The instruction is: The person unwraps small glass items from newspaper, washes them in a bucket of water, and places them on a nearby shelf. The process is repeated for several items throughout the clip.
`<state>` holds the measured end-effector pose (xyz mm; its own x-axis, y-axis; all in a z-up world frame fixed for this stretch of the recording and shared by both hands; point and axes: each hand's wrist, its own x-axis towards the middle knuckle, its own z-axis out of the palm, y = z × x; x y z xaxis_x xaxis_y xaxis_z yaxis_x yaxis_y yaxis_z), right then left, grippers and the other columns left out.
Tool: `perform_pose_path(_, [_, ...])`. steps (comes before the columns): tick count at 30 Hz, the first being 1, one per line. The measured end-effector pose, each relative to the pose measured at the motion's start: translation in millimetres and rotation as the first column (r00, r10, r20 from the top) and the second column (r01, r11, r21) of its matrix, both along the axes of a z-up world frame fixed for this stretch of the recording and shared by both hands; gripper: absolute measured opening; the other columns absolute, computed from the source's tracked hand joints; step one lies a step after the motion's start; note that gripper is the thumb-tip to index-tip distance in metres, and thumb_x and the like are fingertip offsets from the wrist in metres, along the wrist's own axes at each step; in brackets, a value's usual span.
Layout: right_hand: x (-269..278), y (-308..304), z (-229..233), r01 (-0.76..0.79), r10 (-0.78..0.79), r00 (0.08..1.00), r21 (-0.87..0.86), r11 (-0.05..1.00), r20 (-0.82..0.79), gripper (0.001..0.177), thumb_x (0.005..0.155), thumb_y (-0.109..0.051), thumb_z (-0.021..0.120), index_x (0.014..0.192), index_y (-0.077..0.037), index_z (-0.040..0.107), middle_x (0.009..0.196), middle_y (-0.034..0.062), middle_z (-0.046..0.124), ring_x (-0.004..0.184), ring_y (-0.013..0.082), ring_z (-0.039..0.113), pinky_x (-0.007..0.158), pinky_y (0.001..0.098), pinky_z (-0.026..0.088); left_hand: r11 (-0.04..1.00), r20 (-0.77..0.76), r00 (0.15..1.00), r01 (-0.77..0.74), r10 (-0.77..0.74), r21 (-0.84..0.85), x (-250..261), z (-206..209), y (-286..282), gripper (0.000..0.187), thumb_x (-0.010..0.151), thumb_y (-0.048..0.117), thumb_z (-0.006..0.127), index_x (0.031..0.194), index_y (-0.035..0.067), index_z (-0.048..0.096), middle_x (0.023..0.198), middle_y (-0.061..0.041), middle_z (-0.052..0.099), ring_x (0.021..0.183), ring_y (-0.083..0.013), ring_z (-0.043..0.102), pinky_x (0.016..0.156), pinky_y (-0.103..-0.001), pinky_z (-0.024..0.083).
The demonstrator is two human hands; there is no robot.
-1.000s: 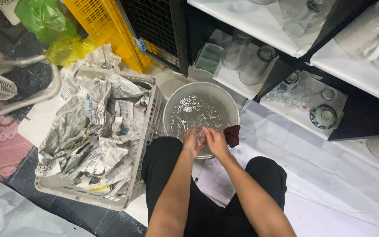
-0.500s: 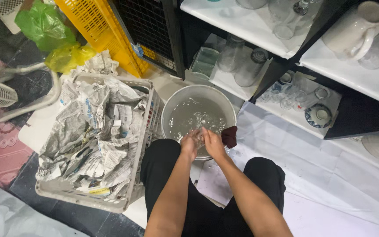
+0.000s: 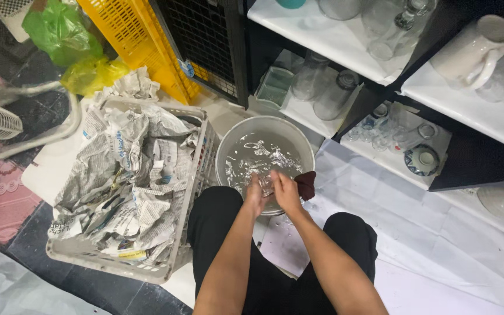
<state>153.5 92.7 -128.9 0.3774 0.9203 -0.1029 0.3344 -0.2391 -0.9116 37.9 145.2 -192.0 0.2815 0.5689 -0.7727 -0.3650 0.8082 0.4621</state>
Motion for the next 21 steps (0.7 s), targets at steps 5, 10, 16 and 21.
perform_pose_path(5, [-0.3,-1.3,12.5,-0.102,0.091,0.994,0.218,0.971,0.060,0.033,0.101,-0.032,0.064,0.100,0.000,0.066,0.080,0.0124,0.070,0.069,0.0149,0.066,0.063,0.0329,0.052,0.991,0.036,0.999,-0.028,0.024,0.131,-0.3,15.4,0.7,0.051,0.104,0.047,0.043,0.140,0.011,0.050,0.129,-0.009,0.058,0.117,-0.0251,0.058,0.095,-0.051,0.051])
perform_pose_path(10, [-4.8,-3.1,40.2,-0.169,0.165,0.985,0.079,0.982,0.057,0.039,0.090,-0.041,0.071,0.087,-0.002,0.076,0.070,0.0138,0.074,0.058,0.0163,0.066,0.057,0.0325,0.052,0.990,-0.036,0.995,-0.094,0.098,0.107,-1.7,19.6,2.8,0.041,0.102,0.047,0.047,0.132,0.019,0.051,0.124,-0.002,0.061,0.112,-0.0185,0.059,0.091,-0.047,0.049])
perform_pose_path(16, [-1.4,0.3,30.7,-0.111,0.127,0.990,-0.210,0.971,0.065,0.046,0.104,-0.044,0.054,0.092,-0.005,0.077,0.068,0.0202,0.068,0.063,0.0255,0.066,0.064,0.0396,0.050,0.979,-0.004,0.997,-0.072,0.075,0.189,-3.3,-10.2,1.2,0.032,0.103,0.036,0.050,0.121,0.011,0.059,0.108,-0.002,0.065,0.088,-0.0206,0.061,0.079,-0.040,0.047])
perform_pose_path(21, [-0.4,-3.3,19.3,-0.049,0.050,0.999,0.081,0.995,-0.010,0.039,0.110,-0.033,0.042,0.098,-0.003,0.064,0.079,0.0158,0.071,0.074,0.0290,0.071,0.071,0.0413,0.054,0.987,0.162,0.987,-0.015,-0.012,0.161,-1.5,-5.4,-0.6,0.041,0.101,0.038,0.044,0.122,0.006,0.060,0.111,-0.010,0.067,0.092,-0.0214,0.066,0.084,-0.042,0.051])
